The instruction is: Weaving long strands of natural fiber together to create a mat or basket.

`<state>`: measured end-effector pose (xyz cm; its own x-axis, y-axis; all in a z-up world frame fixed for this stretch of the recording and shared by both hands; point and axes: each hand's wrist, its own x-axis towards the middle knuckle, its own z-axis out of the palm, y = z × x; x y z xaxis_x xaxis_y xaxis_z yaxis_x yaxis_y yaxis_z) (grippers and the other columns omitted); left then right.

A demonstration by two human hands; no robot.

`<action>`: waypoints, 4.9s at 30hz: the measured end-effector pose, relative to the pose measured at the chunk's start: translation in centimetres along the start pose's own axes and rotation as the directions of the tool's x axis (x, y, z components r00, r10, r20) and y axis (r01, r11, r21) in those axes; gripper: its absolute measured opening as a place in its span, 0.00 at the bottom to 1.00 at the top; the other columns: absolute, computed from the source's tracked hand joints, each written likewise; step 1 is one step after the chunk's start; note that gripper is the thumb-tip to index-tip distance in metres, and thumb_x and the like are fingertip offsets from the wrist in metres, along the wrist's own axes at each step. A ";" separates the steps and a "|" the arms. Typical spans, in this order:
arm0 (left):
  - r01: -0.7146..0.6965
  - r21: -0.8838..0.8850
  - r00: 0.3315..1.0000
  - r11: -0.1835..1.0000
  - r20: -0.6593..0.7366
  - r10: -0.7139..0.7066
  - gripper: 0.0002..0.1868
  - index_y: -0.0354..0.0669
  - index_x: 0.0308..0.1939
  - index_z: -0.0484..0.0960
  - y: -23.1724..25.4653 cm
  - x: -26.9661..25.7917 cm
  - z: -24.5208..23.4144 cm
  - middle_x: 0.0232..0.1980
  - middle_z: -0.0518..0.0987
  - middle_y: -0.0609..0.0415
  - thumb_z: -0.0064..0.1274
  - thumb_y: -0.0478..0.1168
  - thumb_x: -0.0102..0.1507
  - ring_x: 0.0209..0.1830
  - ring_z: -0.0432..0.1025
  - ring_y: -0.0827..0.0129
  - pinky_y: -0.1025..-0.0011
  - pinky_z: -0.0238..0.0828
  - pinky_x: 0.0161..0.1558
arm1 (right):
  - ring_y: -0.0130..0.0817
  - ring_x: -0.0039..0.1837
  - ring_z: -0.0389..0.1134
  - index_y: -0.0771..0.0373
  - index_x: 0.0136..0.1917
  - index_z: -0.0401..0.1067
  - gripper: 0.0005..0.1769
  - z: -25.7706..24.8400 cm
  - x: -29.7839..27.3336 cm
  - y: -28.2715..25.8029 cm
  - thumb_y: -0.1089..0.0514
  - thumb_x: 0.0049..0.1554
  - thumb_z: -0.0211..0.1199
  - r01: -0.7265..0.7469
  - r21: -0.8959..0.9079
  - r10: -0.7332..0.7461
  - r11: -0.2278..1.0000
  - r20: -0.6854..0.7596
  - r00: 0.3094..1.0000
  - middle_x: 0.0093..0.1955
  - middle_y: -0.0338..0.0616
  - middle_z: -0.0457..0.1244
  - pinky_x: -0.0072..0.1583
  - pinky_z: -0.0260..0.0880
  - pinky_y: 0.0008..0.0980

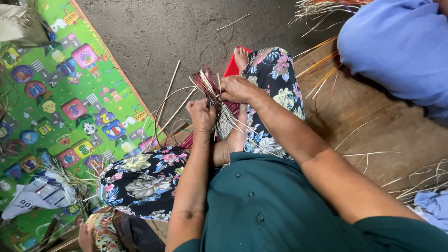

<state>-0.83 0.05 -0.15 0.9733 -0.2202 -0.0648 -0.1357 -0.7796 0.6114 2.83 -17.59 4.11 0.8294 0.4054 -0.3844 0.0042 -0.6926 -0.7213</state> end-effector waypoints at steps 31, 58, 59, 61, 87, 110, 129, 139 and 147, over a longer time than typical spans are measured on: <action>0.172 -0.170 0.979 0.970 0.139 -0.149 0.03 0.42 0.19 0.70 1.7 0.9 -1.5 0.21 0.72 0.45 0.43 0.37 0.45 0.33 0.67 0.51 0.62 0.57 0.39 | 0.48 0.46 0.63 0.57 0.38 0.69 0.07 -1.7 -0.5 -1.6 0.56 0.44 0.56 -0.034 0.173 0.028 0.984 0.038 0.999 0.38 0.48 0.61 0.49 0.62 0.41; 0.239 -0.296 0.969 0.925 0.135 -0.207 0.04 0.40 0.17 0.72 3.6 1.5 -2.9 0.18 0.71 0.45 0.41 0.35 0.42 0.26 0.69 0.49 0.61 0.62 0.30 | 0.49 0.47 0.63 0.57 0.37 0.68 0.08 -1.6 -0.8 -1.6 0.54 0.45 0.54 -0.059 0.153 0.052 0.987 0.048 0.997 0.38 0.49 0.62 0.49 0.62 0.43; 0.238 -0.296 0.969 0.925 0.133 -0.207 0.04 0.40 0.17 0.72 2.8 1.6 -2.3 0.18 0.71 0.45 0.41 0.35 0.42 0.26 0.69 0.49 0.61 0.62 0.30 | 0.49 0.47 0.63 0.57 0.37 0.68 0.08 -1.6 -0.7 -1.5 0.54 0.45 0.54 -0.057 0.152 0.051 0.987 0.047 0.998 0.38 0.49 0.62 0.49 0.62 0.43; 0.372 -0.406 0.923 0.835 0.255 -0.288 0.05 0.45 0.20 0.76 1.2 1.9 -0.8 0.17 0.71 0.48 0.45 0.38 0.46 0.20 0.67 0.65 0.68 0.62 0.28 | 0.49 0.45 0.63 0.58 0.33 0.67 0.02 -1.8 -0.7 -1.1 0.59 0.43 0.55 0.042 0.110 -0.052 0.993 0.092 0.994 0.36 0.49 0.61 0.47 0.63 0.42; 0.438 -0.410 0.895 0.800 0.285 -0.343 0.08 0.43 0.21 0.77 1.4 1.9 -0.6 0.19 0.73 0.47 0.48 0.43 0.49 0.23 0.69 0.63 0.64 0.62 0.30 | 0.53 0.46 0.62 0.60 0.34 0.68 0.03 -1.7 -1.3 -1.3 0.60 0.43 0.56 -0.026 0.148 0.024 0.989 0.014 1.000 0.37 0.52 0.62 0.48 0.62 0.46; 0.267 -0.552 0.952 0.790 0.023 -0.306 0.11 0.35 0.24 0.76 -1.9 1.3 1.6 0.23 0.74 0.40 0.36 0.32 0.46 0.30 0.70 0.47 0.59 0.63 0.35 | 0.54 0.48 0.61 0.63 0.51 0.60 0.37 1.0 -1.8 -7.3 0.34 0.40 0.60 -0.135 -0.001 0.131 0.991 -0.241 0.962 0.42 0.56 0.60 0.52 0.58 0.49; -0.083 -0.226 0.917 0.971 -0.398 -0.014 0.05 0.45 0.19 0.74 -0.9 1.2 -0.3 0.26 0.69 0.53 0.55 0.38 0.44 0.29 0.67 0.56 0.63 0.63 0.34 | 0.39 0.55 0.59 0.48 0.54 0.55 0.29 3.5 -2.6 -5.5 0.53 0.39 0.61 -0.285 0.091 0.298 0.954 -0.204 0.932 0.43 0.34 0.63 0.60 0.50 0.41; -0.191 -0.031 0.886 0.981 -0.435 0.159 0.07 0.48 0.16 0.70 0.5 1.2 -2.6 0.23 0.67 0.57 0.54 0.40 0.40 0.30 0.64 0.63 0.66 0.60 0.35 | 0.40 0.51 0.56 0.60 0.32 0.66 0.14 5.0 -1.8 -2.5 0.47 0.40 0.54 -0.183 -0.132 0.152 0.974 -0.218 0.964 0.39 0.42 0.59 0.55 0.50 0.37; -0.103 -0.189 0.907 0.977 -0.420 0.015 0.06 0.51 0.16 0.67 0.4 2.4 -2.2 0.21 0.68 0.58 0.49 0.38 0.41 0.29 0.65 0.62 0.68 0.61 0.33 | 0.41 0.51 0.55 0.61 0.31 0.67 0.17 2.6 -3.1 -6.6 0.45 0.37 0.56 -0.021 -0.165 -0.008 0.986 -0.178 0.984 0.41 0.42 0.58 0.58 0.46 0.41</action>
<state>1.84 0.51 1.64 0.9589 0.0349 0.2817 -0.1983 -0.6279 0.7526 -1.18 -12.72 8.56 0.9153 0.2988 -0.2699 0.0785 -0.7899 -0.6082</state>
